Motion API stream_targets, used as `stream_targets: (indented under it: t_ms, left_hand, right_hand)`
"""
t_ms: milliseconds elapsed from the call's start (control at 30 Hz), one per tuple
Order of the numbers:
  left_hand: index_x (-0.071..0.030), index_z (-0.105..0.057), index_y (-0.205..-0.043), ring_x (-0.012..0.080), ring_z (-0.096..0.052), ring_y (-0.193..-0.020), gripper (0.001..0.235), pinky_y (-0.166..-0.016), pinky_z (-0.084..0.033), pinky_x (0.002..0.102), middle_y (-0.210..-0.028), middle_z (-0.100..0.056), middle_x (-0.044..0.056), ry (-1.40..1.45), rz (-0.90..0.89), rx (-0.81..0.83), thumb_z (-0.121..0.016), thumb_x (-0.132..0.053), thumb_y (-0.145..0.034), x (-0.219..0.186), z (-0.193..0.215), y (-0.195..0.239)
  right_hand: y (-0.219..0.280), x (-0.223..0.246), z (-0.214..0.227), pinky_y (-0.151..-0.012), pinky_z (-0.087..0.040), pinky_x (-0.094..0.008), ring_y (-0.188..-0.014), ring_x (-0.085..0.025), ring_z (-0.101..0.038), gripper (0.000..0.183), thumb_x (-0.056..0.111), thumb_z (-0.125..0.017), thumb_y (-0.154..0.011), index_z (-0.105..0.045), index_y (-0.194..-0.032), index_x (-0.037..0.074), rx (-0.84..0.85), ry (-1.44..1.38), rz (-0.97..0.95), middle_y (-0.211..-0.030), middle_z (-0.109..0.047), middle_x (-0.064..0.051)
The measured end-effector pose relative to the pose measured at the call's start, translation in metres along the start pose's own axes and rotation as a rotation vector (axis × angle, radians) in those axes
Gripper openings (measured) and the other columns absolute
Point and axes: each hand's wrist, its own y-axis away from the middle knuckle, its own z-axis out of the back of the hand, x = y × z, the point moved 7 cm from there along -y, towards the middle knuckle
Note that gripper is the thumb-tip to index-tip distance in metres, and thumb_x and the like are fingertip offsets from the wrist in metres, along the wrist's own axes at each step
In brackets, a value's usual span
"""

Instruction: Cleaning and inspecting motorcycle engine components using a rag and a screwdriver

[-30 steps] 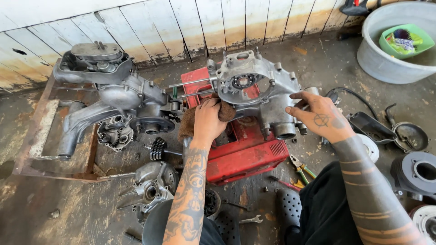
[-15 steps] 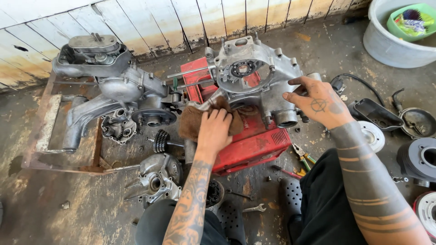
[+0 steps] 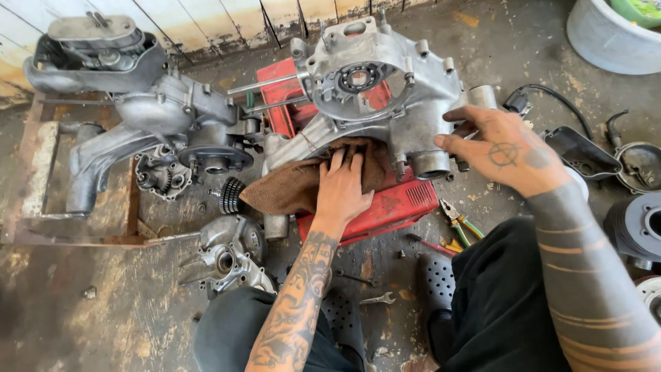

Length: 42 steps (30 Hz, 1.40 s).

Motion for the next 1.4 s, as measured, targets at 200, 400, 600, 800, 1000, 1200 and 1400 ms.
stream_targets:
  t_ms: [200, 400, 600, 800, 1000, 1200, 1400]
  left_hand:
    - [-0.005, -0.058, -0.124, 0.0371, -0.046, -0.124, 0.068, -0.095, -0.041, 0.053, -0.142, -0.06, 0.015, -0.007, 0.146, -0.034, -0.079, -0.037, -0.068, 0.0, -0.002, 0.003]
    - [-0.004, -0.057, -0.122, 0.0394, -0.056, -0.101, 0.061, -0.075, -0.054, 0.05, -0.123, -0.069, 0.016, 0.051, 0.202, -0.092, -0.076, -0.034, -0.072, 0.003, 0.0, 0.001]
    - [-0.007, -0.057, -0.119, 0.0365, -0.055, -0.107, 0.064, -0.066, -0.057, 0.044, -0.135, -0.061, 0.013, -0.125, 0.201, 0.009, -0.082, -0.034, -0.066, -0.009, 0.01, -0.009]
    - [-0.005, -0.053, -0.124, 0.039, -0.054, -0.109, 0.066, -0.064, -0.059, 0.047, -0.134, -0.061, 0.017, -0.164, 0.36, 0.082, -0.079, -0.032, -0.07, -0.003, 0.003, 0.002]
    - [-0.004, -0.054, -0.12, 0.0393, -0.054, -0.104, 0.052, -0.068, -0.059, 0.048, -0.116, -0.063, 0.018, -0.101, 0.573, 0.143, -0.073, -0.024, -0.076, 0.024, 0.019, 0.044]
    - [0.002, -0.06, -0.112, 0.0479, -0.07, -0.086, 0.053, -0.075, -0.057, 0.052, -0.097, -0.072, 0.025, 0.079, 0.544, 0.249, -0.071, -0.036, -0.077, 0.032, 0.09, 0.084]
    - [-0.003, -0.057, -0.12, 0.0226, -0.074, -0.081, 0.041, -0.068, -0.061, 0.032, -0.101, -0.073, 0.011, 0.669, 0.701, -0.342, -0.067, -0.012, -0.081, 0.039, 0.239, 0.148]
  right_hand:
    - [0.0, -0.018, 0.006, -0.061, -0.048, -0.037, -0.065, -0.026, -0.062, 0.045, 0.032, -0.068, -0.092, -0.071, -0.129, 0.007, 0.013, -0.001, -0.124, -0.08, -0.072, -0.014]
    - [0.001, -0.037, 0.014, -0.062, -0.048, -0.035, -0.072, -0.022, -0.067, 0.043, 0.028, -0.072, -0.092, -0.07, -0.126, 0.002, 0.015, -0.107, -0.147, -0.089, -0.074, -0.014]
    - [0.007, -0.037, 0.014, -0.065, -0.05, -0.035, -0.076, -0.022, -0.067, 0.048, 0.031, -0.068, -0.092, -0.068, -0.13, 0.001, 0.062, -0.108, -0.131, -0.091, -0.074, -0.015]
    - [0.016, -0.038, 0.008, -0.068, -0.051, -0.034, -0.075, -0.022, -0.068, 0.047, 0.03, -0.07, -0.092, -0.068, -0.129, 0.001, 0.076, -0.158, -0.105, -0.091, -0.075, -0.015]
    - [0.023, -0.044, 0.011, -0.071, -0.049, -0.036, -0.078, -0.024, -0.067, 0.046, 0.03, -0.067, -0.095, -0.067, -0.129, -0.002, 0.084, -0.145, -0.116, -0.1, -0.074, -0.015]
    - [0.028, -0.042, 0.009, -0.072, -0.051, -0.035, -0.081, -0.025, -0.067, 0.046, 0.025, -0.067, -0.095, -0.066, -0.13, -0.005, 0.065, -0.238, -0.076, -0.1, -0.074, -0.018]
    - [0.031, -0.04, 0.007, -0.07, -0.051, -0.033, -0.076, -0.025, -0.068, 0.046, 0.023, -0.067, -0.096, -0.064, -0.133, -0.004, 0.053, -0.253, -0.011, -0.098, -0.074, -0.018]
